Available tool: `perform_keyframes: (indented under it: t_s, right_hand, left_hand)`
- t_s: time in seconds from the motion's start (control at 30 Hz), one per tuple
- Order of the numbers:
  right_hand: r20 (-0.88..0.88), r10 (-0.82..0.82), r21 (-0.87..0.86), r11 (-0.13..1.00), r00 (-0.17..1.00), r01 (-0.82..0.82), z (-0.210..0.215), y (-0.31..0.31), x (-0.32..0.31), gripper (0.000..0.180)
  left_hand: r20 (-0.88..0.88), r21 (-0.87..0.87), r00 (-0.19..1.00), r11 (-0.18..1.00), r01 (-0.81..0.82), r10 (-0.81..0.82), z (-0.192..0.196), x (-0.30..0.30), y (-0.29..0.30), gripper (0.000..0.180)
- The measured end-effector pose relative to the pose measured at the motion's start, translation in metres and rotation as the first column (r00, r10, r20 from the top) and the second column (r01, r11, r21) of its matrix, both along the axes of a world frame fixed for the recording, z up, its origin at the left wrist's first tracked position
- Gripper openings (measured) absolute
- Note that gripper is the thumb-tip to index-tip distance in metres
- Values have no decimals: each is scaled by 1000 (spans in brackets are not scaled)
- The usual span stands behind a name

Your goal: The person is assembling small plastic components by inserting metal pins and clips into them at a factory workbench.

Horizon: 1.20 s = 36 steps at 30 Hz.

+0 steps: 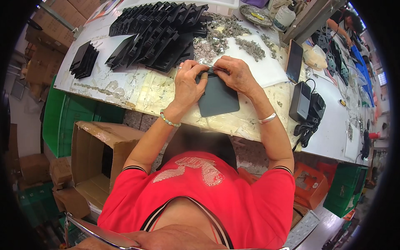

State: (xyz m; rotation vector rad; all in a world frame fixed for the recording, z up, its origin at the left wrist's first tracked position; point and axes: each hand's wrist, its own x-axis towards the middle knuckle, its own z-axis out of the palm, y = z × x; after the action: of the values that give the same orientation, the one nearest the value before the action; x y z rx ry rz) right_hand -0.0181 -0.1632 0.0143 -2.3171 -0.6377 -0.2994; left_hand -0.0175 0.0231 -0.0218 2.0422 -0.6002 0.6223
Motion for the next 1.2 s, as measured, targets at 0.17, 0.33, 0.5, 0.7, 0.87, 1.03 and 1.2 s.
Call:
perform_keyframes:
  t_s: [0.17,0.33,0.5,0.7,0.87,1.03,1.2]
  right_hand:
    - [25,-48,-54,997,999,50,0,2,-3,10]
    - [68,25,-51,998,997,-22,0,-1,-3,11]
    - [32,69,17,997,997,-70,-7,-5,2,10]
    - [44,-13,-7,1000,999,13,-6,0,-1,7]
    - [26,18,-73,997,1000,-16,1,1,-3,8]
    - [-35,-22,7,1000,999,23,4,0,-2,9]
    - [5,36,-29,999,999,-36,3,-1,-3,10]
  left_hand:
    - [-19,-20,1000,1000,15,-15,-2,2,-1,15]
    - [-26,-18,999,999,31,-31,-3,3,1,16]
    - [-85,-64,996,997,35,-40,-4,4,1,17]
    - [-72,-57,997,998,22,-26,-6,6,3,19]
    - [-66,-45,997,999,25,-28,-3,4,3,19]
    - [-69,-58,997,998,26,-30,-5,5,3,19]
    - [-66,-53,997,998,32,-35,-3,4,3,19]
